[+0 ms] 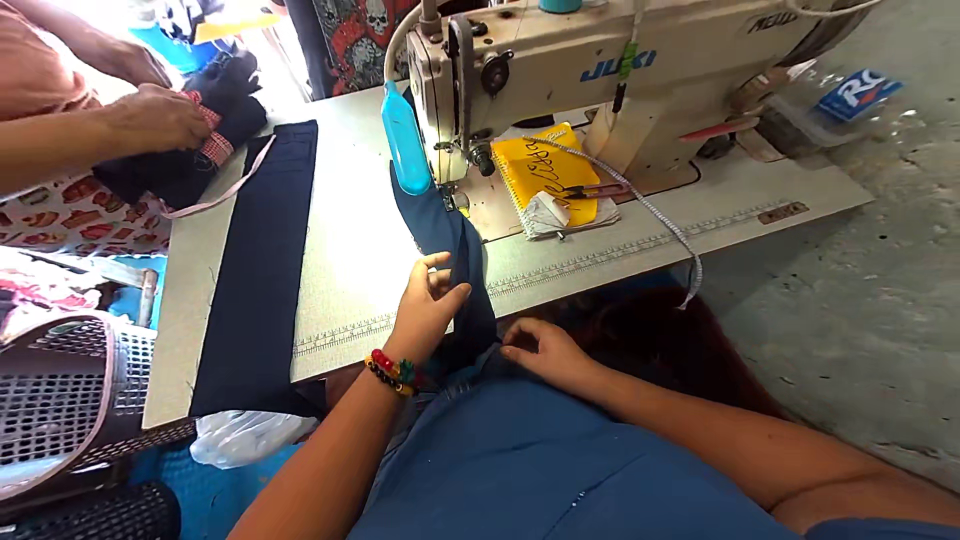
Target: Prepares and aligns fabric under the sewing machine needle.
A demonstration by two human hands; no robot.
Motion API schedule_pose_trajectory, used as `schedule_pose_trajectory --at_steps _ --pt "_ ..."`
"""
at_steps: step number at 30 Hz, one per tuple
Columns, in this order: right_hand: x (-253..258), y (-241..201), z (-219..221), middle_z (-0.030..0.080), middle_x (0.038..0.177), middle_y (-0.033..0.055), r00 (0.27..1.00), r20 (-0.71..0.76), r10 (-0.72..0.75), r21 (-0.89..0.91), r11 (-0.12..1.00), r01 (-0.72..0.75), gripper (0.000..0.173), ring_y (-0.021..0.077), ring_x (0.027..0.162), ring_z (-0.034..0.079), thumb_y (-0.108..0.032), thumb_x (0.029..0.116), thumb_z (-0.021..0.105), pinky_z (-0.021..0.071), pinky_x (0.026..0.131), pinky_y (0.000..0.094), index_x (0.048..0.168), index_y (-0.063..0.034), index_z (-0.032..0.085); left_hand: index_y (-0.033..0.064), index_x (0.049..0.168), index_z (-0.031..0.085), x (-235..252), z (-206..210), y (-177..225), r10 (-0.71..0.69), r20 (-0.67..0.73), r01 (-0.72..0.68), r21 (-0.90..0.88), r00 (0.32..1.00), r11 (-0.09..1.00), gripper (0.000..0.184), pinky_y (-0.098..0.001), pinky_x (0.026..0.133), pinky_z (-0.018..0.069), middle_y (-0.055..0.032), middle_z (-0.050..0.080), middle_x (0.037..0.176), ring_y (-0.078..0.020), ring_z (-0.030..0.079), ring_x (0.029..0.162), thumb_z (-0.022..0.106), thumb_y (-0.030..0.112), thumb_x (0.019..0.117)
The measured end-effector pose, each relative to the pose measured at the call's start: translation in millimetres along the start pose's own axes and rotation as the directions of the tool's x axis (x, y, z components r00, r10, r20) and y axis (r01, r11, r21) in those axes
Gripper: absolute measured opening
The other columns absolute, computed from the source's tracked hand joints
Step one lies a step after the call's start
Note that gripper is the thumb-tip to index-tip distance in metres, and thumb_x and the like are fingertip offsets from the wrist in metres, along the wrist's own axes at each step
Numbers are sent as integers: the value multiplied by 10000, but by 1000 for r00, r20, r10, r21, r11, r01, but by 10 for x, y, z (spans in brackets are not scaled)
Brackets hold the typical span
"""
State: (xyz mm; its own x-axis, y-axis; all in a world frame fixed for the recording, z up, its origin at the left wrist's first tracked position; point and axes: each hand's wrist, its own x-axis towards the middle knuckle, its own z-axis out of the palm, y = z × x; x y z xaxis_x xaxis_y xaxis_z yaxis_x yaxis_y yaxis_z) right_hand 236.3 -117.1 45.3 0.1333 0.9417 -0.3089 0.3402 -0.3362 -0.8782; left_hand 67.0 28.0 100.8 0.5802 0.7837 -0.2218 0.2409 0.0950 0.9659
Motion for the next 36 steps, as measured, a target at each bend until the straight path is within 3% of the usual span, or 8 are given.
schedule_pose_trajectory --at_steps 4,8,10,16,20,29,33,36 --pt "152 188 97 563 1418 248 996 67 61 184 980 -72 719 271 1296 580 -252 883 792 466 1110 395 1445 71 480 62 1413 502 90 59 96 -66 10 64 151 998 986 469 -327 739 542 -76 665 927 -128 627 766 675 127 982" --pt "197 158 149 695 1124 158 978 153 -139 236 966 101 324 143 1060 649 -193 946 714 519 966 332 1137 66 681 38 1162 648 1 2 2 -1 61 -7 131 998 991 214 -326 817 586 -57 709 971 -116 692 883 652 152 981" --pt "167 64 116 710 1068 188 957 152 -249 162 961 224 260 178 1039 652 -154 982 652 499 958 356 1052 89 714 32 1110 646 -114 -52 -6 42 61 -48 105 997 993 172 -286 800 601 -23 714 943 -84 704 875 625 147 983" --pt "95 -90 113 684 966 104 905 97 -414 345 867 359 207 35 905 617 -81 1008 573 501 846 220 1032 88 690 83 1098 585 -377 -193 -72 162 67 -151 -150 985 977 127 -310 744 638 11 722 925 -111 727 834 576 115 976" --pt "-10 -248 52 662 1036 67 879 187 -439 521 803 290 195 15 957 620 -61 1025 547 516 890 213 1124 83 634 101 1114 584 -538 -216 -71 167 59 -152 -196 984 969 151 -264 769 616 26 714 936 -75 710 841 585 108 964" --pt "-282 -841 -76 658 922 202 740 306 -600 138 797 589 182 268 867 658 -42 969 630 530 772 408 1098 85 613 121 1101 588 -989 -603 270 130 91 -145 190 987 971 158 -201 714 603 126 706 894 13 690 785 573 34 970" --pt "-398 -1027 -132 696 872 140 651 194 -734 34 669 743 216 232 802 701 -47 954 643 572 718 382 1150 34 598 86 1154 592 -1160 -752 407 230 128 -260 325 965 909 189 -202 781 597 117 697 986 27 678 872 622 61 969" --pt "-483 -1196 -127 654 856 92 575 143 -806 -22 578 816 222 167 771 654 -104 1006 583 559 700 312 1205 -8 564 107 1173 651 -1303 -838 451 347 97 -352 452 933 819 242 -172 783 580 73 710 1013 24 672 886 663 249 977"
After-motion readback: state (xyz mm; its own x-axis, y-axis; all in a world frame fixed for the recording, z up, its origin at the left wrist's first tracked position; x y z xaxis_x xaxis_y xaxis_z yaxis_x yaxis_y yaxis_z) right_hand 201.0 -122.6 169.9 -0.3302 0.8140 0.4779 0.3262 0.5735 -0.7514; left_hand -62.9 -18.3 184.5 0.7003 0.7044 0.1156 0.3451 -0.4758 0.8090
